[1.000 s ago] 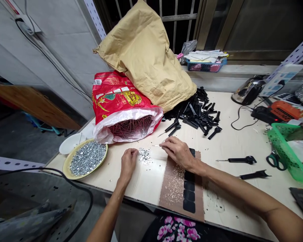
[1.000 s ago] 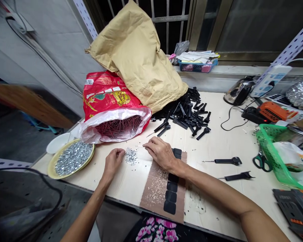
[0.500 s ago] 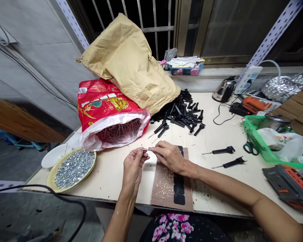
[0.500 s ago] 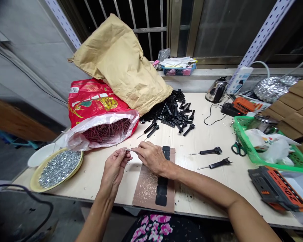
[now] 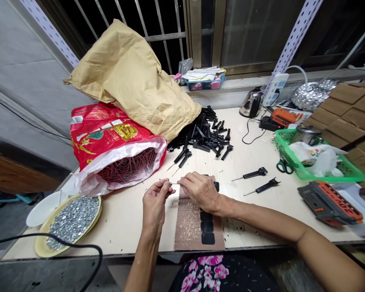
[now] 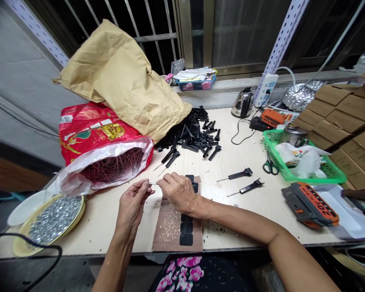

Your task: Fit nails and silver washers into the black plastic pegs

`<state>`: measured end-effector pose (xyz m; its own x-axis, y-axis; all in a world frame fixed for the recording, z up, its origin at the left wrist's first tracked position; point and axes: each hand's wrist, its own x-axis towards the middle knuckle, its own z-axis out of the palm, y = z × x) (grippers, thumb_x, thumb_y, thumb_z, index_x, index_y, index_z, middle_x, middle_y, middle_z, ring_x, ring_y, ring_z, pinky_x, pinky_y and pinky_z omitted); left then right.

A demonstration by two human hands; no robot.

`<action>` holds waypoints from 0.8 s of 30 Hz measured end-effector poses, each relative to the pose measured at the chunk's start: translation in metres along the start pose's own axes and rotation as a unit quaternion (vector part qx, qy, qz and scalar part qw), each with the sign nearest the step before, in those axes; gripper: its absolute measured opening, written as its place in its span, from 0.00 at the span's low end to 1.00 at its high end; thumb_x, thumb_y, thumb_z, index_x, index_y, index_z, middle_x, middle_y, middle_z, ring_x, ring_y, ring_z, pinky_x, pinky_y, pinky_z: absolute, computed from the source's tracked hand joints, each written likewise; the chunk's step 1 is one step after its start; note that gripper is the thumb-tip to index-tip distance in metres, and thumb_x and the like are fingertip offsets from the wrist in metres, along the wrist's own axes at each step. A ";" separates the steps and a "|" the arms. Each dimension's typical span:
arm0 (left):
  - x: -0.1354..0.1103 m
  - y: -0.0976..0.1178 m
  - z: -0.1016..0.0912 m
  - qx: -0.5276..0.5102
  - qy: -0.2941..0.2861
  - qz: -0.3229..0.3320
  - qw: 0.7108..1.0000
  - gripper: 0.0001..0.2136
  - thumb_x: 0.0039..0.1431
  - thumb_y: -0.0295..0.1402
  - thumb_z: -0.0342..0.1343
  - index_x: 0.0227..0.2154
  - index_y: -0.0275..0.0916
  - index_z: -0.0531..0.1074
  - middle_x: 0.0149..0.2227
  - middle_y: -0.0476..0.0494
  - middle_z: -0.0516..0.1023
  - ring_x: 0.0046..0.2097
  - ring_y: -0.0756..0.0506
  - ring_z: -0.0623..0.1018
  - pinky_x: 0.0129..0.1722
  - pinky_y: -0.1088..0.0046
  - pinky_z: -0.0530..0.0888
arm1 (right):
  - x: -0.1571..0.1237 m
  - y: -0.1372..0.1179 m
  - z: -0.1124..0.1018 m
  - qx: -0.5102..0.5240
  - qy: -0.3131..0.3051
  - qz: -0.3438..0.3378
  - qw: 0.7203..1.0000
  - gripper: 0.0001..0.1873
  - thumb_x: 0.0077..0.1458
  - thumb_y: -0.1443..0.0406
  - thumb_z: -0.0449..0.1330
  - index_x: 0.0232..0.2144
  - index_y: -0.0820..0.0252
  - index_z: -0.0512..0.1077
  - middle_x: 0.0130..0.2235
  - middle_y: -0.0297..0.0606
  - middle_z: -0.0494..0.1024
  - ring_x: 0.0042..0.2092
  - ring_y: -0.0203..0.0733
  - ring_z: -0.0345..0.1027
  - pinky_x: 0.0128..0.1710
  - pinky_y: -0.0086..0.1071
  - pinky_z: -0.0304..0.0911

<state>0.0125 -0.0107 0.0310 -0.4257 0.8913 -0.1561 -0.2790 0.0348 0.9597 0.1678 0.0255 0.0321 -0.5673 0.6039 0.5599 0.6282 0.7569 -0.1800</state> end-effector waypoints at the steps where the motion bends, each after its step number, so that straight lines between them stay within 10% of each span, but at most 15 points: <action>1: 0.001 -0.001 0.001 0.001 -0.003 -0.005 1.000 0.17 0.40 0.35 0.68 0.33 0.32 0.73 0.27 0.50 0.75 0.27 0.53 0.74 0.32 0.75 0.72 | -0.001 0.001 0.000 -0.010 0.003 0.004 1.000 0.10 0.63 0.68 0.50 0.38 0.58 0.72 0.33 0.36 0.72 0.37 0.37 0.62 0.31 0.31 0.53; 24: 0.004 -0.020 0.020 0.041 -0.023 0.002 0.999 0.14 0.40 0.36 0.68 0.27 0.32 0.74 0.22 0.51 0.73 0.25 0.53 0.71 0.29 0.75 0.70 | -0.019 0.017 0.009 -0.039 0.021 0.049 0.998 0.10 0.64 0.64 0.50 0.32 0.58 0.68 0.30 0.33 0.71 0.32 0.36 0.63 0.29 0.32 0.48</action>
<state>0.0336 0.0007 0.0162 -0.3860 0.9113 -0.1434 -0.2045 0.0670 0.9766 0.1844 0.0292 0.0110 -0.4796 0.6622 0.5757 0.7202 0.6719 -0.1729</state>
